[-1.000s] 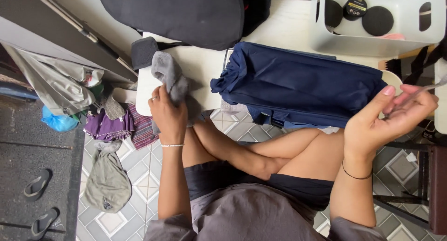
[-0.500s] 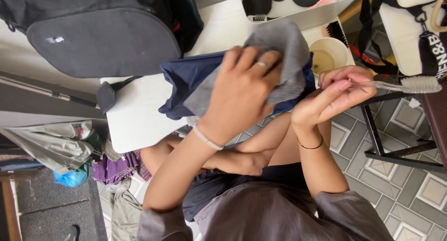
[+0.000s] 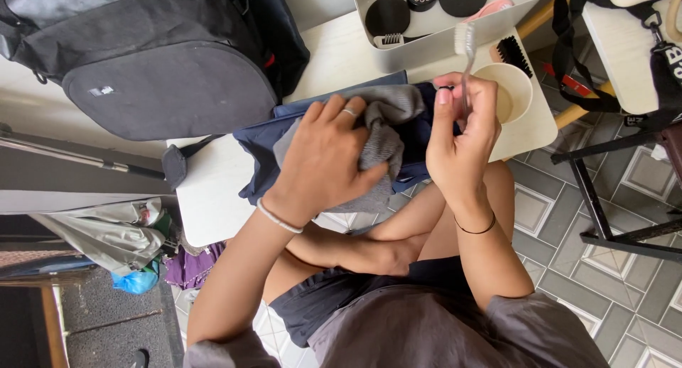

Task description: The person scrubs a blue fabric bag with a toothbrush dipped in liquid from a cup, then wipes the surface with a gray cloth. The person repeats this process on different sections of the bag, including the front and side panels.

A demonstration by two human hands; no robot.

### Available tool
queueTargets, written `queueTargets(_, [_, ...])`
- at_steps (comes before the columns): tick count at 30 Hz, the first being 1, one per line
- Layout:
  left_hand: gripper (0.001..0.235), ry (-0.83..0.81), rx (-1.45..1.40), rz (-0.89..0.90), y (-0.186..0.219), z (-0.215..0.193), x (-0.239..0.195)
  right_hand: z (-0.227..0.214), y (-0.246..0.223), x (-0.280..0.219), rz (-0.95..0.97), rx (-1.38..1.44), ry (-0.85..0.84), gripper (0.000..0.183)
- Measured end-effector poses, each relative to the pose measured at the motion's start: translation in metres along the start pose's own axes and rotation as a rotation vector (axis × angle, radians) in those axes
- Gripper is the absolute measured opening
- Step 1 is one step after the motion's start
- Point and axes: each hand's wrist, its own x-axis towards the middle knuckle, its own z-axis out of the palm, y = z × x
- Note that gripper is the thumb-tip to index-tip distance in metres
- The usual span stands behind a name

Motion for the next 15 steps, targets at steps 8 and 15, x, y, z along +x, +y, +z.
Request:
queueTargets(8, [0.043, -0.071, 0.175, -0.27, -0.034, -0.044, -0.071, 0.0, 0.007, 0.013, -0.027, -0.058, -0.151, 0.014])
queueTargets(15, [0.049, -0.057, 0.52, -0.4, -0.018, -0.034, -0.074, 0.0, 0.025, 0.017, 0.005, -0.001, -0.19, 0.015])
